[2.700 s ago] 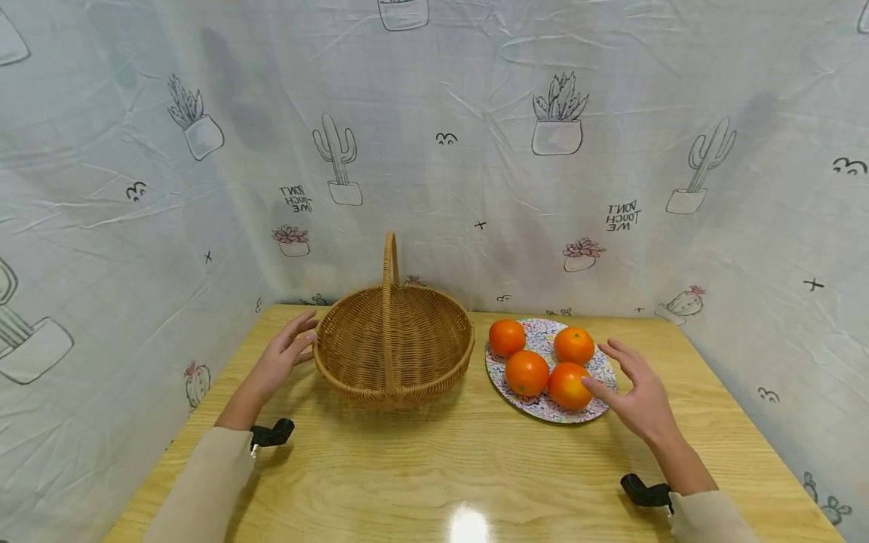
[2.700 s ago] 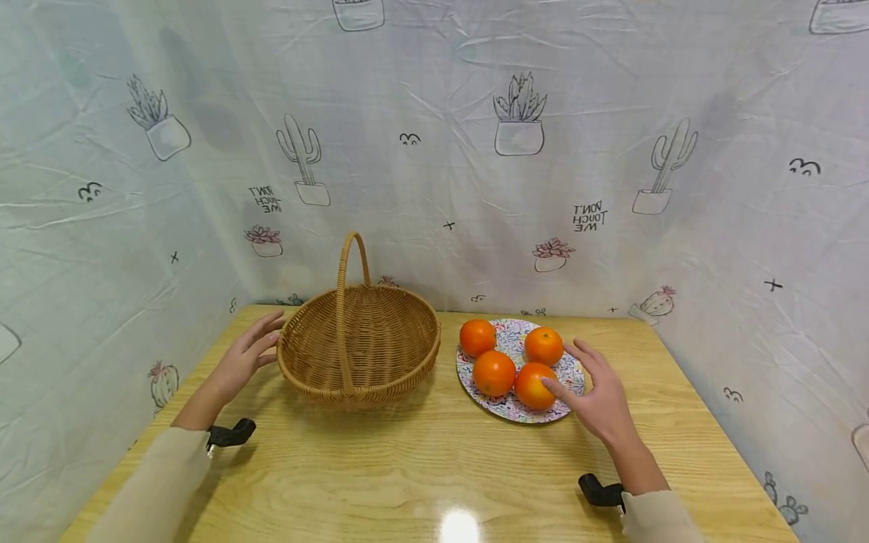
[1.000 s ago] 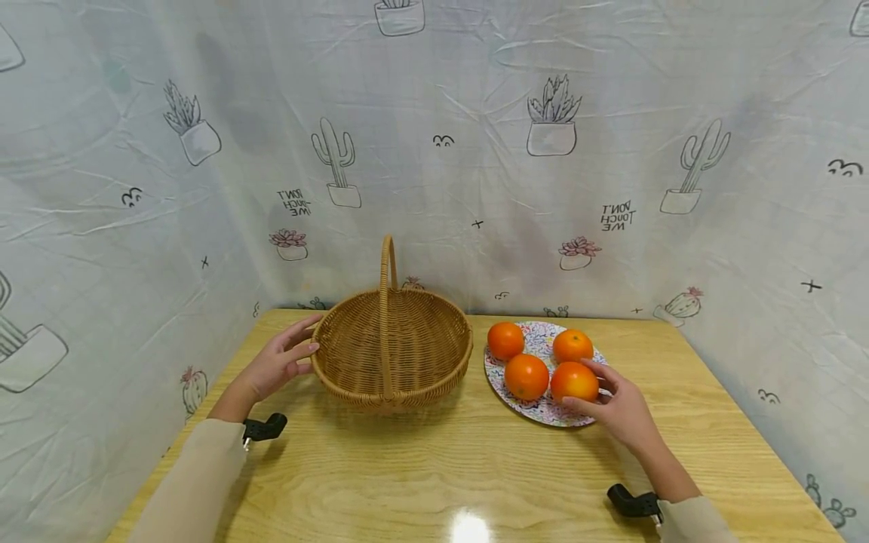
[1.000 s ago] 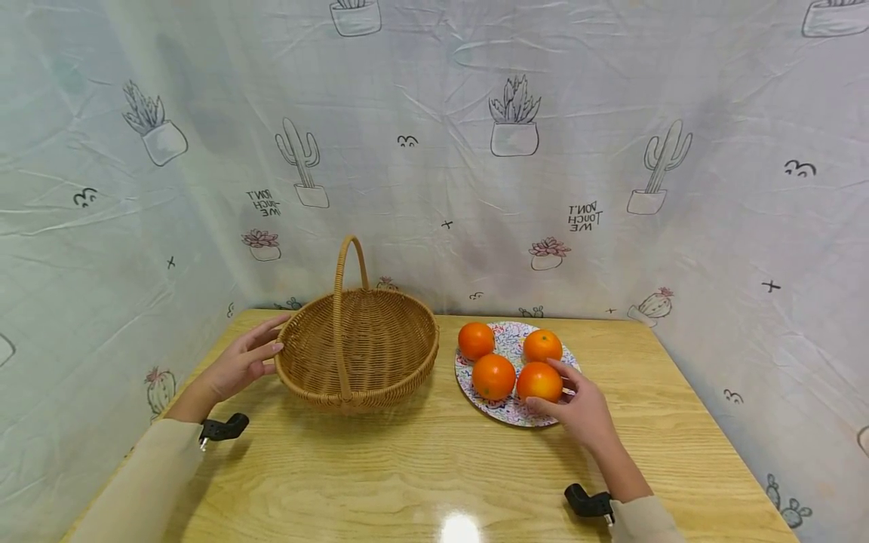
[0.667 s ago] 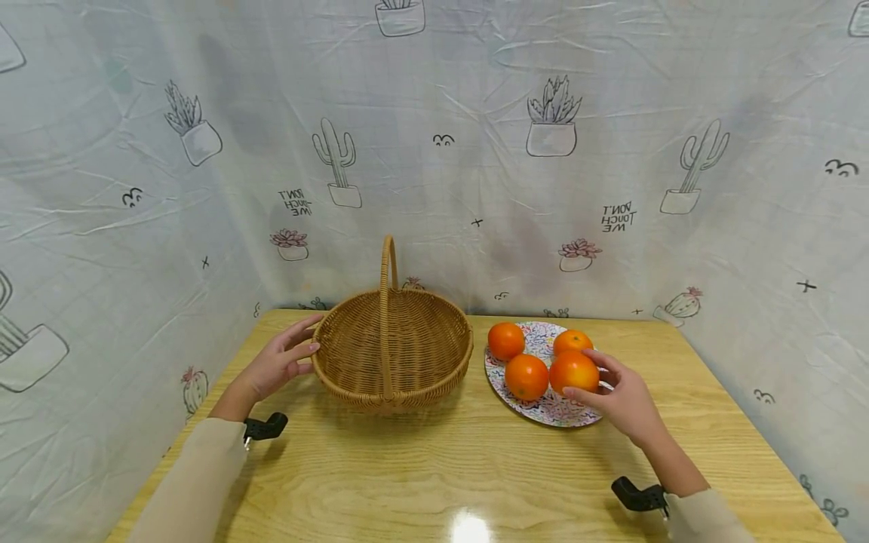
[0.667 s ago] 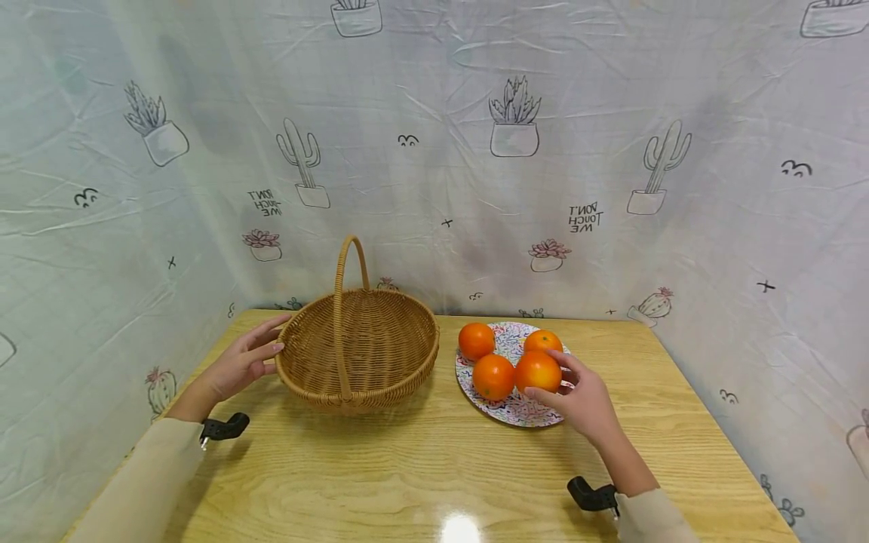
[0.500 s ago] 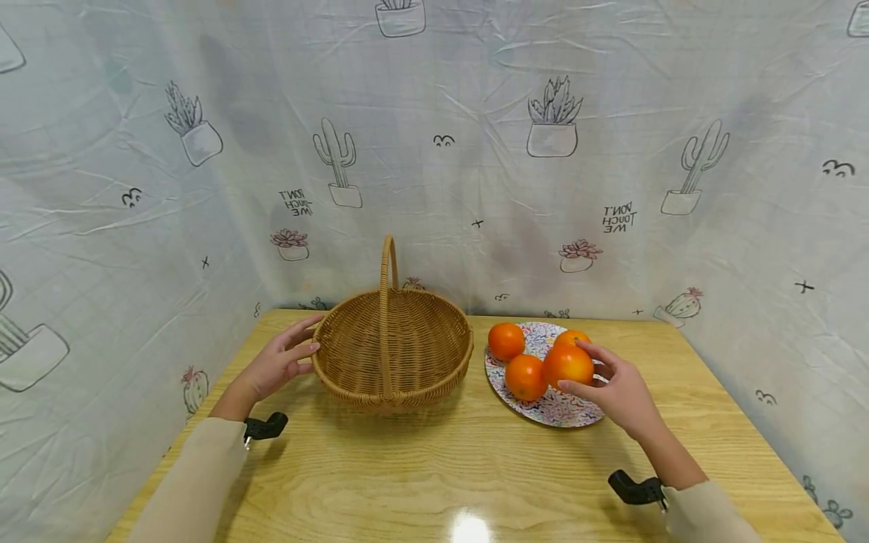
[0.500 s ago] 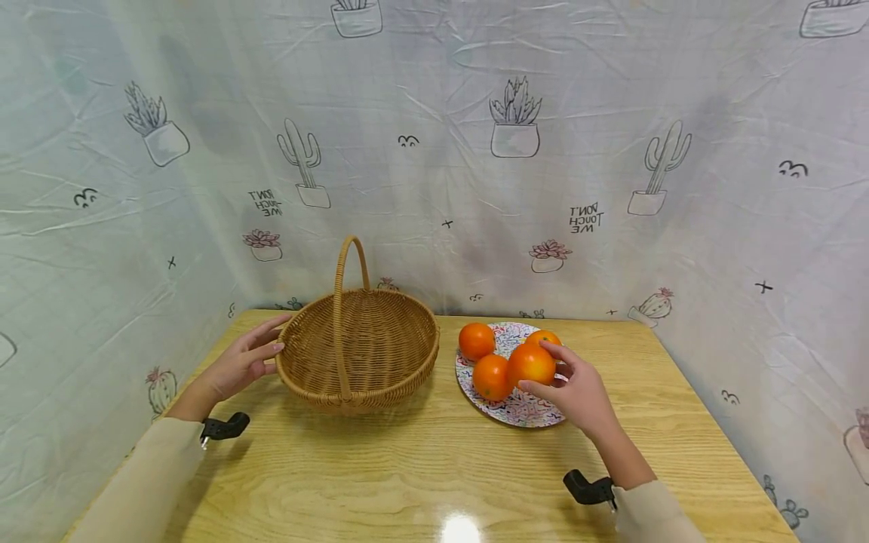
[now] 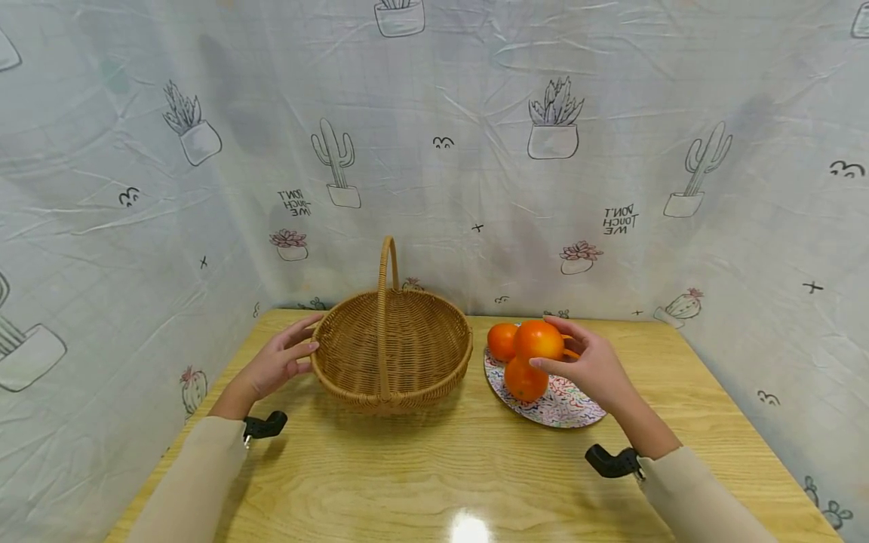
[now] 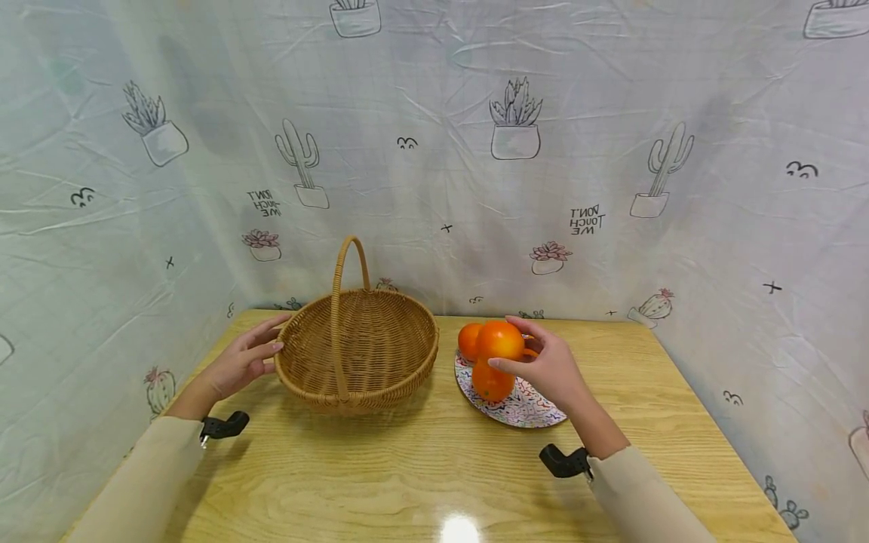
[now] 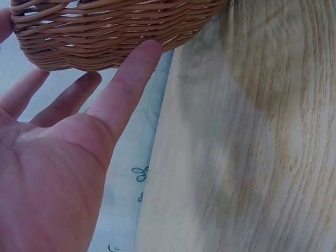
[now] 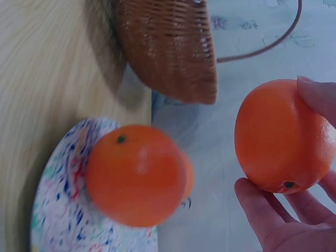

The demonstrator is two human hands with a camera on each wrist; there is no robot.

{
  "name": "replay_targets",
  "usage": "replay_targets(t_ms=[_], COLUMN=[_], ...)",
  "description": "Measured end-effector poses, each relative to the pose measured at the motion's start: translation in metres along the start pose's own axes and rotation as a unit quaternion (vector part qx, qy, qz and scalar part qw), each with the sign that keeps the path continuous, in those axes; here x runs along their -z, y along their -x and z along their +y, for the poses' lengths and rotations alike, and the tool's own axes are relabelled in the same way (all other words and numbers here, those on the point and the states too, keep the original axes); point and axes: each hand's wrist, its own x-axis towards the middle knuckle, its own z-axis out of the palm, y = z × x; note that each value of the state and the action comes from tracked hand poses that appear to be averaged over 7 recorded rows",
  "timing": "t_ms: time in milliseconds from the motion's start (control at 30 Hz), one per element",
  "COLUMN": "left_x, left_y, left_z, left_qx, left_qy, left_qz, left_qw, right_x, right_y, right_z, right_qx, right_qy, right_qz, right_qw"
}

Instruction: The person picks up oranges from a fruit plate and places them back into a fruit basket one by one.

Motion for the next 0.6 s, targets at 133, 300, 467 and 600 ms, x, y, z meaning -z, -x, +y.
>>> replay_targets(t_ms=[133, 300, 467, 600], left_x=[0.0, 0.001, 0.001, 0.002], left_y=[0.0, 0.0, 0.0, 0.0], left_z=[0.0, -0.002, -0.003, -0.003], left_qx=[0.0, -0.001, -0.003, -0.004], left_qy=[-0.003, -0.006, -0.002, 0.0], left_qz=[0.002, 0.002, 0.0, -0.001], left_qw=[1.0, 1.0, 1.0, 1.0], right_x=[-0.007, -0.016, -0.026, -0.032], right_y=[-0.008, -0.019, -0.031, -0.04], right_z=[-0.011, -0.024, -0.031, -0.038], right_qx=[0.008, 0.015, 0.013, 0.007], right_qy=[-0.005, -0.012, -0.028, -0.048], right_qz=[-0.008, -0.016, -0.026, -0.035], right_qw=[0.9999, 0.9997, 0.9992, 0.9982])
